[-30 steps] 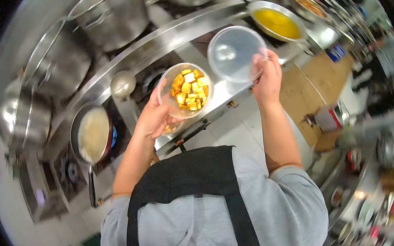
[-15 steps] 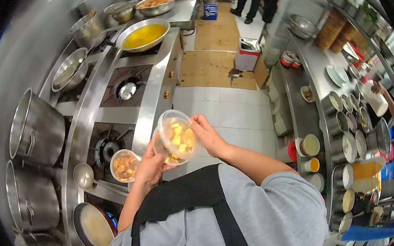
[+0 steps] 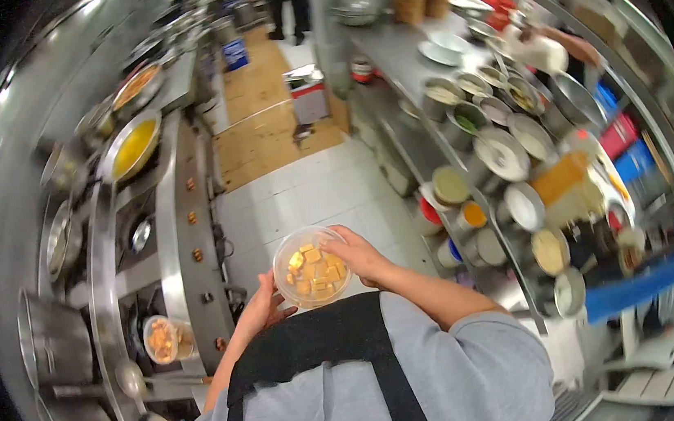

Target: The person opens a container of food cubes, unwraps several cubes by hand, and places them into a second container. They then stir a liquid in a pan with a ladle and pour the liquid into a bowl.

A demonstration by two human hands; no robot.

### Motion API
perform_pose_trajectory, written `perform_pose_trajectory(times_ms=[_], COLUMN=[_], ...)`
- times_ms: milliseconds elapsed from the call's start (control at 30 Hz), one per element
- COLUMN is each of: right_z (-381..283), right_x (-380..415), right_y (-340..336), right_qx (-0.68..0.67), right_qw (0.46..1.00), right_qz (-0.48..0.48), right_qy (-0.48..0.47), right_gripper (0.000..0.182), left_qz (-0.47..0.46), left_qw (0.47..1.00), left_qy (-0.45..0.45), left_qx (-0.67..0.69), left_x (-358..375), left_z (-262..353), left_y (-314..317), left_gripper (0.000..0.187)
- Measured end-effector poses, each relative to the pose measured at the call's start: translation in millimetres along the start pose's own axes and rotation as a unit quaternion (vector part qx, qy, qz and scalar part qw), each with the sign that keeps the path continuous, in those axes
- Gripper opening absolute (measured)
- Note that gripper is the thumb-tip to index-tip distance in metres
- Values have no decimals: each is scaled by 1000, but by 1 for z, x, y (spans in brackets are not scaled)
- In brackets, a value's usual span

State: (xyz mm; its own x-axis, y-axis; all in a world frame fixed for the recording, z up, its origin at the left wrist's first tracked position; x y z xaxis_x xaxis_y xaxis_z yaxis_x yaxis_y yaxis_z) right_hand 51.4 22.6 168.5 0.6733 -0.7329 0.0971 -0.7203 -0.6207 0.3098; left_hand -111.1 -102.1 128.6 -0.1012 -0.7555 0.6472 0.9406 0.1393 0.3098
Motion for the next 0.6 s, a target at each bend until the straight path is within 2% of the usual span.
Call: perform_pose_trajectory(times_ms=[100, 200, 300, 367, 467, 600], right_z=[-7, -25, -45, -43, -43, -62], right_x=[36, 65, 87, 97, 117, 154], right_y=[-48, -80, -110, -136, -164, -179], right_qx=[-34, -34, -21, -37, -27, -27], right_qw=[999, 993, 982, 974, 961, 958], right_qz=[29, 105, 167, 182, 249, 265], right_qy=[-10, -47, -83, -129, -117, -106], right_gripper=[52, 52, 49, 47, 47, 57], left_qz=[-118, -211, -199, -184, -187, -237], left_qw=[979, 957, 962, 971, 975, 968], left_qy=[164, 198, 188, 149, 118, 76], left_qx=[2, 15, 21, -16, -30, -5], left_x=[-44, -65, -58, -55, -64, -72], left_z=[-6, 13, 28, 40, 49, 56], left_y=[48, 106, 162, 191, 224, 259], left_gripper=[71, 72, 81, 69, 65, 64])
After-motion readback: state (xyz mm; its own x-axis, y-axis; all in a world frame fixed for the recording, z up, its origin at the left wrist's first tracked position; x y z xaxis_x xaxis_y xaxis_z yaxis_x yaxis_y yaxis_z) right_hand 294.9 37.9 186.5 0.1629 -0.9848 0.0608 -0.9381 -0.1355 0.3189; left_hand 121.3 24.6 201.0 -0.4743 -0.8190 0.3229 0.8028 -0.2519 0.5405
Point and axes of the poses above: each hand's wrist, its own x-axis away from the middle knuckle, its own y-axis out of the palm, z = x × y, the point moved 5 cm from there along -x, towards the middle knuckle, and after that the axes turned 12 degrees about -y, right-handed, at the moved point
